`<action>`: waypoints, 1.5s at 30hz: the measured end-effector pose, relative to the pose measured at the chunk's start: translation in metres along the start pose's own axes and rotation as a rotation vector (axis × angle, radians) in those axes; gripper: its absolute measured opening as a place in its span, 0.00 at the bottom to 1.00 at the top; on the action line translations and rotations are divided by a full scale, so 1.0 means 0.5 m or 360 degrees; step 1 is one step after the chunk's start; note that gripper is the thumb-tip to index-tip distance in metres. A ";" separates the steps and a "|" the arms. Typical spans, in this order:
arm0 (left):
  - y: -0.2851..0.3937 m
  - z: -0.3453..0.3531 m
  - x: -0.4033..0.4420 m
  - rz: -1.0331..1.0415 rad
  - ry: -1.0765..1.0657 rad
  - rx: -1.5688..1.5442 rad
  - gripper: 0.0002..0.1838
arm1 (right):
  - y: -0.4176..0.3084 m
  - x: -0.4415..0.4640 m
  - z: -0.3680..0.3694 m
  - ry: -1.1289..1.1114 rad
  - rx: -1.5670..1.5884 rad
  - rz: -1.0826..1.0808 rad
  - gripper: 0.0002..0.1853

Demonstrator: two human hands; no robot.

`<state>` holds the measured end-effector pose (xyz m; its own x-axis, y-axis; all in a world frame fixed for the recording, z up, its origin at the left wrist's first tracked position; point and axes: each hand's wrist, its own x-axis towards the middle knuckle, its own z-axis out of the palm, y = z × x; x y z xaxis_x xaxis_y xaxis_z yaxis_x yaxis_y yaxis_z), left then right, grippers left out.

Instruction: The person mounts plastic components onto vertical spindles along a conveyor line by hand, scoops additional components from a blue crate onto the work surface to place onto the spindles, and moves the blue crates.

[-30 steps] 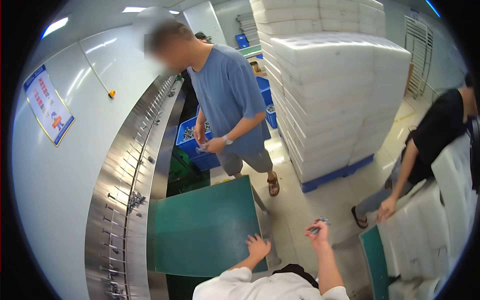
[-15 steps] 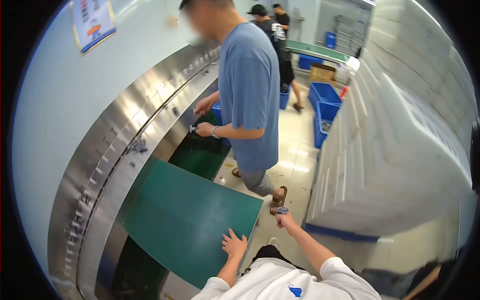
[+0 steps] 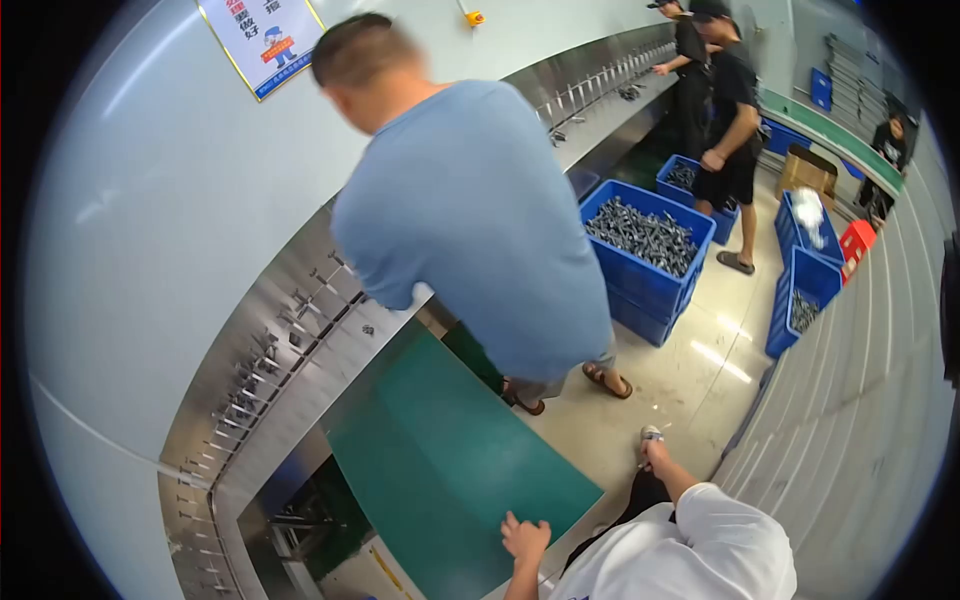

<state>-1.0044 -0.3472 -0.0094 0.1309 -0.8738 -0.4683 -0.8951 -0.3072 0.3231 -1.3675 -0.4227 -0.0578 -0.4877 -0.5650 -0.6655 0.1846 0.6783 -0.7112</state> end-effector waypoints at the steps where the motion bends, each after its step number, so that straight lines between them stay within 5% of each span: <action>1: 0.063 -0.020 0.016 -0.0105 0.0011 -0.0001 0.28 | -0.049 0.044 -0.014 0.0013 0.0053 0.0045 0.04; 6: 0.406 -0.048 0.172 -0.0284 0.0262 -0.0298 0.28 | -0.325 0.300 -0.081 -0.0351 -0.0089 -0.0005 0.03; 10: 0.695 -0.092 0.348 -0.0282 -0.0258 -0.0508 0.30 | -0.550 0.484 -0.130 -0.0571 -0.0437 0.0009 0.06; 17: 0.857 -0.024 0.521 -0.0232 -0.0443 -0.0643 0.32 | -0.799 0.625 -0.165 -0.0778 -0.0610 -0.0143 0.10; 24: 0.957 -0.129 0.599 0.0166 -0.0488 -0.0510 0.31 | -0.825 0.664 -0.051 -0.0624 -0.0451 -0.0273 0.11; 31: 1.138 -0.285 0.844 0.0653 -0.0138 -0.0486 0.24 | -1.057 0.628 0.087 -0.0672 0.0188 -0.0188 0.19; 39: 1.386 -0.455 1.289 0.0470 0.0218 -0.1117 0.20 | -1.323 0.965 0.205 -0.0496 0.0529 -0.0148 0.17; 43: 1.592 -0.523 1.557 0.0294 0.0731 -0.1395 0.18 | -1.535 1.192 0.312 -0.0464 0.0594 -0.0200 0.15; 45: 1.677 -0.564 1.717 0.0142 0.1007 -0.1363 0.26 | -1.657 1.291 0.368 -0.0520 0.0594 -0.0084 0.16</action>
<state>-1.5223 -1.4611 0.0917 0.4975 -0.8673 0.0178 -0.3469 -0.1801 0.9204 -1.6784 -1.4358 0.0603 -0.2226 -0.7523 -0.6201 0.4887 0.4642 -0.7387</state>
